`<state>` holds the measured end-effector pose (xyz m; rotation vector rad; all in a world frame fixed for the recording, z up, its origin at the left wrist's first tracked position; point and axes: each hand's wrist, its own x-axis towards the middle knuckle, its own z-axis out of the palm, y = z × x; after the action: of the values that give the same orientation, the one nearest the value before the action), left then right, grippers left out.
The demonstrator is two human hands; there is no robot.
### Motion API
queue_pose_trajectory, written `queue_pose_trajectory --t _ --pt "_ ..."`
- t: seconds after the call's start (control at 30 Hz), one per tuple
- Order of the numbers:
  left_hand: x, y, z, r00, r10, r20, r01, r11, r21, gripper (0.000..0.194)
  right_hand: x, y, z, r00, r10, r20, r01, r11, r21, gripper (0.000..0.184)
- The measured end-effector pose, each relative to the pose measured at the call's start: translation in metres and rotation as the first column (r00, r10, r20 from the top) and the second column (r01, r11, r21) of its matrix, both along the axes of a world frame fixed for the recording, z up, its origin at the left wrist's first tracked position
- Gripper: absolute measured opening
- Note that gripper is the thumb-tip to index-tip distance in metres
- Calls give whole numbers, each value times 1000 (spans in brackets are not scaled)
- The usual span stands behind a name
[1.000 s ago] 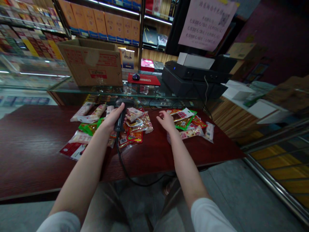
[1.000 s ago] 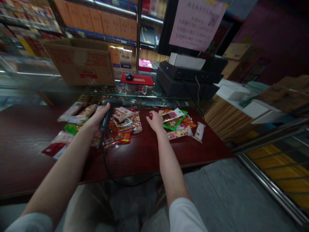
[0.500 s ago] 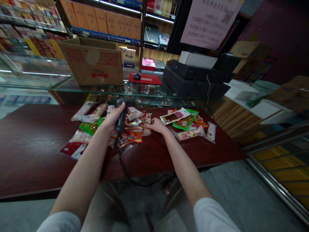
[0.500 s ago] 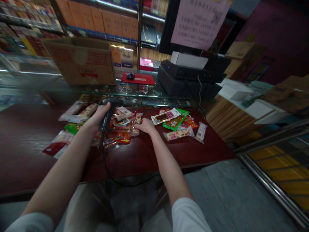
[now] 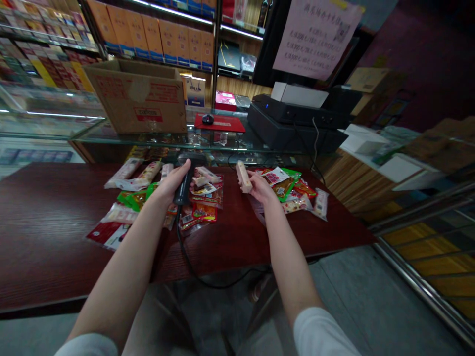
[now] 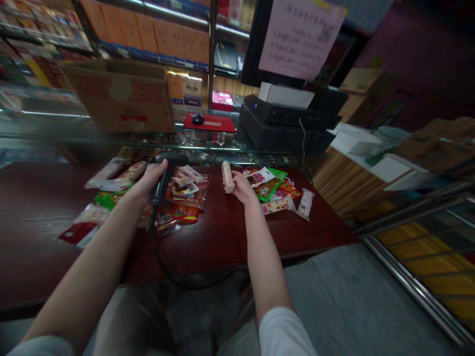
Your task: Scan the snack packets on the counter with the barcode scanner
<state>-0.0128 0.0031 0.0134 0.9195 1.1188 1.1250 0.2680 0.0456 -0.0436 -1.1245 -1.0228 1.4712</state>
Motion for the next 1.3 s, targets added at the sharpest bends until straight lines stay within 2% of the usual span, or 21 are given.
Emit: queue_pose_trajectory --t 0.1,0.17,0.23,0.37,0.47,0.6,0.7,0.77,0.87,0.93,1.0,1.07,1.1,1.17,1.23,1.3 --pt "1 -1 1 999 -25 32 26 1000 -12 35 2 -4 10 953 117 -280 -128 992 -20 32" --pt "1 -1 1 997 -61 52 62 998 -8 35 3 -6 14 926 126 -356 -153 987 -49 28" --pt "0 0 0 992 -101 82 100 995 14 36 2 -6 14 922 125 -366 -167 982 -83 29" --pt "0 1 -4 959 -256 125 258 966 -6 41 -3 -5 11 935 129 -329 -171 980 -102 27" --pt "7 -3 -6 926 -359 119 361 933 2 41 -7 -4 9 950 96 -296 -123 990 -72 27" --pt "28 -16 -7 888 -459 44 454 887 88 40 -11 -4 9 993 46 -108 -45 999 12 31" --pt "40 -25 -7 879 -476 21 473 877 86 46 -11 -2 6 998 64 26 -65 996 55 41" --pt "45 -28 -7 875 -482 30 478 874 90 48 -12 -1 4 996 81 44 -84 994 66 45" --pt "46 -29 -5 883 -468 29 463 881 94 49 -15 0 3 998 63 28 -64 996 69 40" --pt "43 -29 -2 896 -444 15 441 894 83 49 -15 -1 6 998 8 55 -14 994 105 38" --pt "37 -26 2 911 -413 -17 413 909 53 47 -11 -2 11 981 -124 152 90 974 209 39" --pt "27 -22 7 935 -348 -65 349 937 16 45 -1 -5 18 884 -344 316 213 899 384 42" --pt "20 -20 10 952 -294 -85 296 955 6 44 6 -6 21 786 -466 407 253 843 476 42" --pt "3 -16 15 981 -155 -120 157 988 7 38 22 -9 24 516 -640 570 260 751 607 41" --pt "-16 -11 20 987 -19 -158 22 1000 14 34 35 -12 24 266 -665 698 252 746 616 42" --pt "-36 -7 24 979 61 -193 -61 998 6 33 42 -14 21 112 -597 795 262 789 555 42"
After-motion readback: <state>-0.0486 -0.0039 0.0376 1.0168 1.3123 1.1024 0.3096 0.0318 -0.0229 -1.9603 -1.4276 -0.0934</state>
